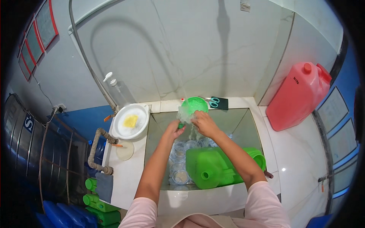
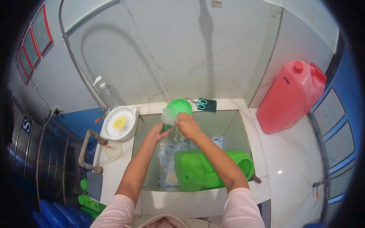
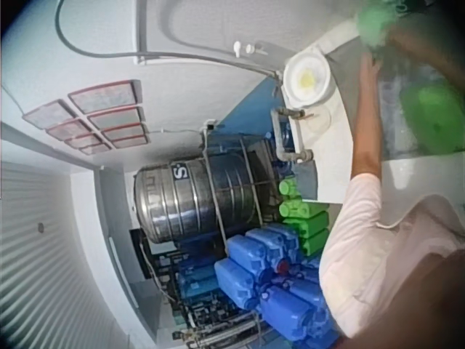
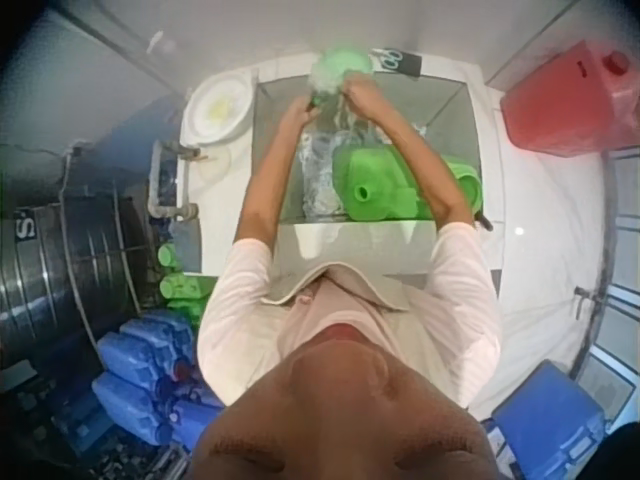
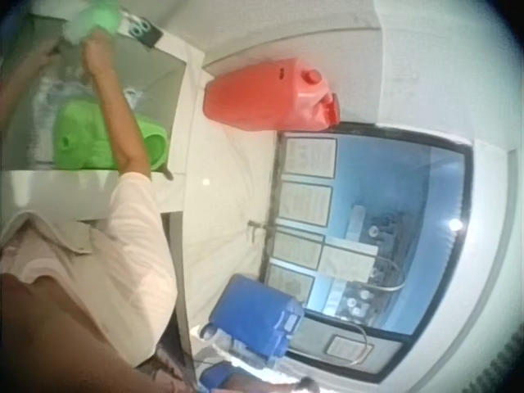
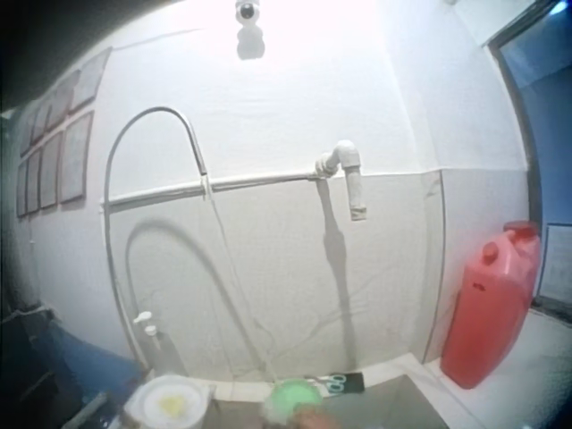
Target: The person cleans a green water canister and its lid by scrubbing them with a sponge, rinsing them under a stream of water, and removing a seal from the canister opening using shears.
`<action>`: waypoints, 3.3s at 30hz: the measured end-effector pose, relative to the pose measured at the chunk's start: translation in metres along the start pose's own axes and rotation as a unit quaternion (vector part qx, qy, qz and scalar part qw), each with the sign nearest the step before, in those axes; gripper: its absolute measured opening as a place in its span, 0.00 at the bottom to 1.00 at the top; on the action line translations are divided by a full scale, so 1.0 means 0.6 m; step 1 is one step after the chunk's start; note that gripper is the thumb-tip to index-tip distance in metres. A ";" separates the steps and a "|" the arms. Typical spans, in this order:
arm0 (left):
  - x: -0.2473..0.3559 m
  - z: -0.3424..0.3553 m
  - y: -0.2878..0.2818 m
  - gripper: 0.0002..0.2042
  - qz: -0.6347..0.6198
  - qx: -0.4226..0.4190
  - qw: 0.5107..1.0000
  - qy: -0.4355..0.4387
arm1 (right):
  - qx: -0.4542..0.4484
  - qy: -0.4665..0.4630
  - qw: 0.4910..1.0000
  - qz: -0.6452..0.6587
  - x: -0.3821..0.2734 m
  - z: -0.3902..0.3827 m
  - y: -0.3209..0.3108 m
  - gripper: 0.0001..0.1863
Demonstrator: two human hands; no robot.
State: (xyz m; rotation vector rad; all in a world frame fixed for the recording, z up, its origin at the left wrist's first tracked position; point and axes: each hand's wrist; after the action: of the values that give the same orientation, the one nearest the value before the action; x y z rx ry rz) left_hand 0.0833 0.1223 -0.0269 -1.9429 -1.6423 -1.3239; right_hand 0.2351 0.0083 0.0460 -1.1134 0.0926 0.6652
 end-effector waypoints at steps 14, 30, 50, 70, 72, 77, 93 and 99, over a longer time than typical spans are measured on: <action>0.004 0.135 0.069 0.13 0.187 0.075 0.978 -0.056 | 0.314 0.352 0.473 0.745 0.085 -0.123 -0.080 0.16; -0.098 -0.377 0.026 0.14 0.618 -0.147 0.752 0.177 | 0.545 0.341 0.467 0.608 0.020 -0.229 0.004 0.17; -0.108 -0.442 -0.008 0.16 0.660 0.091 0.711 0.225 | 0.497 0.327 0.614 0.519 -0.070 -0.159 0.048 0.19; -0.164 -0.365 0.128 0.19 0.814 -0.120 0.454 0.342 | 0.117 0.330 0.906 0.238 -0.110 -0.398 -0.157 0.18; -0.160 -0.348 0.135 0.19 0.831 -0.123 0.454 0.297 | 0.099 0.284 0.947 0.115 -0.110 -0.405 -0.145 0.20; -0.157 -0.352 0.136 0.14 0.842 -0.120 0.455 0.265 | -0.071 0.136 0.980 -0.126 -0.198 -0.337 -0.142 0.27; -0.176 -0.360 0.129 0.08 0.816 -0.030 0.471 0.334 | -0.107 0.516 0.843 -0.106 -0.248 -0.351 -0.186 0.32; -0.177 -0.360 0.135 0.08 0.817 -0.027 0.467 0.339 | 0.114 0.340 0.925 -0.124 -0.216 -0.383 -0.129 0.29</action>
State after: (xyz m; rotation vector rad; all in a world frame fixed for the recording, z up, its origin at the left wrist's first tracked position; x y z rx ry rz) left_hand 0.0626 -0.1228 0.0367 -1.4428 0.7883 -0.7944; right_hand 0.2303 -0.2665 0.0532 -1.0640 0.5993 0.0152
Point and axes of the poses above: each hand's wrist, its own z-axis towards the middle knuckle, its own y-axis out of the palm, x = y × z, and after that the axes turned 15 degrees about z, right-handed
